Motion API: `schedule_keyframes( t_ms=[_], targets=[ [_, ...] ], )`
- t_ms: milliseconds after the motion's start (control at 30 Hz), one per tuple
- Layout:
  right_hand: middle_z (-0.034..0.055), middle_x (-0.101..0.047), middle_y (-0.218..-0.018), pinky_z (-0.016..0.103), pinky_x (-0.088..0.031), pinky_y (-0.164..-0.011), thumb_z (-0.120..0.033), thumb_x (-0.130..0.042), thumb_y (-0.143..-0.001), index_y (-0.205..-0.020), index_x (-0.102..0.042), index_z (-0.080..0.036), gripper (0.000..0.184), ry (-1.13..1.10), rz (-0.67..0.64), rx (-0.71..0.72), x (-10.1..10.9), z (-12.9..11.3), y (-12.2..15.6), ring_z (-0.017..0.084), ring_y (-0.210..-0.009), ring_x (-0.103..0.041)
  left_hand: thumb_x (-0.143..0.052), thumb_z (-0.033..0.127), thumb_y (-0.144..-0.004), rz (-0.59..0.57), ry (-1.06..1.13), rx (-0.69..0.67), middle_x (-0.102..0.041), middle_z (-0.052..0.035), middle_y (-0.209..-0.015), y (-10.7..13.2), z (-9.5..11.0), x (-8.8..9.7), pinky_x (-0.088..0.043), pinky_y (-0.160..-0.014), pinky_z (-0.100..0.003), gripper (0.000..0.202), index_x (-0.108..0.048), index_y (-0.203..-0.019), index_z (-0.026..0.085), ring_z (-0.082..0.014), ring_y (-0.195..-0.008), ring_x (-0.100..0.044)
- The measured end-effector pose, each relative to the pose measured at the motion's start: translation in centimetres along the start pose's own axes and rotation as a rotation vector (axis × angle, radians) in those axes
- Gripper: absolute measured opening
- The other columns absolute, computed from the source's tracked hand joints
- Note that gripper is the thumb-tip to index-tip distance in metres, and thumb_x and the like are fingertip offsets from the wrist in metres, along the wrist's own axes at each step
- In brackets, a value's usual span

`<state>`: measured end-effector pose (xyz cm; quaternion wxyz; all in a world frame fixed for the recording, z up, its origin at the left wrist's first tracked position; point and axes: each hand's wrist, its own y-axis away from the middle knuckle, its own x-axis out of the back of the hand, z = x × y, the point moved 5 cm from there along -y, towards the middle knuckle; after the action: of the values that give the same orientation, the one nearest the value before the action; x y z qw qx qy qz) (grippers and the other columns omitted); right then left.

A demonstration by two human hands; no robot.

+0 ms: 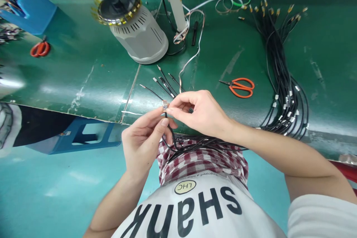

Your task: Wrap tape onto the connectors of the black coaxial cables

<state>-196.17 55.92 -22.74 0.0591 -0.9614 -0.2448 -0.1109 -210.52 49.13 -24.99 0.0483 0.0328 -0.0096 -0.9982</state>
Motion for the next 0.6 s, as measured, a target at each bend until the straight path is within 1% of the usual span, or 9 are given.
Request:
schedule_keyframes(
  t_ms=[100, 333, 533, 600],
  targets=[
    [0.0004, -0.067, -0.066, 0.024, -0.042, -0.058, -0.026, -0.065, -0.087, -0.081, -0.072, -0.014, 0.015, 0.011, 0.019, 0.005, 0.03, 0.04, 0.09, 0.011, -0.062, -0.057, -0.066, 0.022, -0.09, -0.001, -0.003, 0.009, -0.07, -0.0022, -0.078, -0.02, -0.03, -0.01, -0.049, -0.046, -0.024, 0.03, -0.068, -0.12, 0.021, -0.0084, -0.045, -0.057],
    [-0.0003, -0.066, -0.067, 0.022, -0.042, -0.058, -0.022, -0.067, -0.084, -0.08, -0.073, -0.014, 0.011, 0.003, 0.015, -0.001, 0.33, 0.07, 0.12, 0.01, -0.063, -0.057, -0.065, 0.02, -0.09, -0.01, 0.012, 0.01, -0.069, -0.0017, -0.078, 0.07, -0.13, -0.15, -0.047, -0.046, -0.023, 0.03, -0.068, -0.12, 0.022, -0.0077, -0.047, -0.054],
    [-0.0004, -0.067, -0.064, 0.022, -0.043, -0.054, -0.024, -0.072, -0.079, -0.076, -0.071, -0.015, 0.01, -0.122, 0.005, -0.1, 0.11, 0.79, 0.11, 0.011, -0.059, -0.059, -0.065, 0.023, -0.091, -0.012, -0.013, 0.001, -0.068, -0.0025, -0.078, 0.16, -0.67, -0.29, -0.042, -0.045, -0.023, 0.031, -0.066, -0.122, 0.02, -0.008, -0.05, -0.05],
    [-0.0005, -0.067, -0.063, 0.022, -0.044, -0.052, -0.023, -0.074, -0.076, -0.074, -0.07, -0.014, 0.009, -0.177, 0.008, -0.131, -0.04, 1.0, 0.09, 0.01, -0.057, -0.059, -0.063, 0.023, -0.092, -0.026, -0.041, -0.023, -0.068, -0.0021, -0.078, 0.13, -0.56, -0.43, -0.043, -0.048, -0.023, 0.032, -0.063, -0.124, 0.021, -0.009, -0.053, -0.052]
  ],
)
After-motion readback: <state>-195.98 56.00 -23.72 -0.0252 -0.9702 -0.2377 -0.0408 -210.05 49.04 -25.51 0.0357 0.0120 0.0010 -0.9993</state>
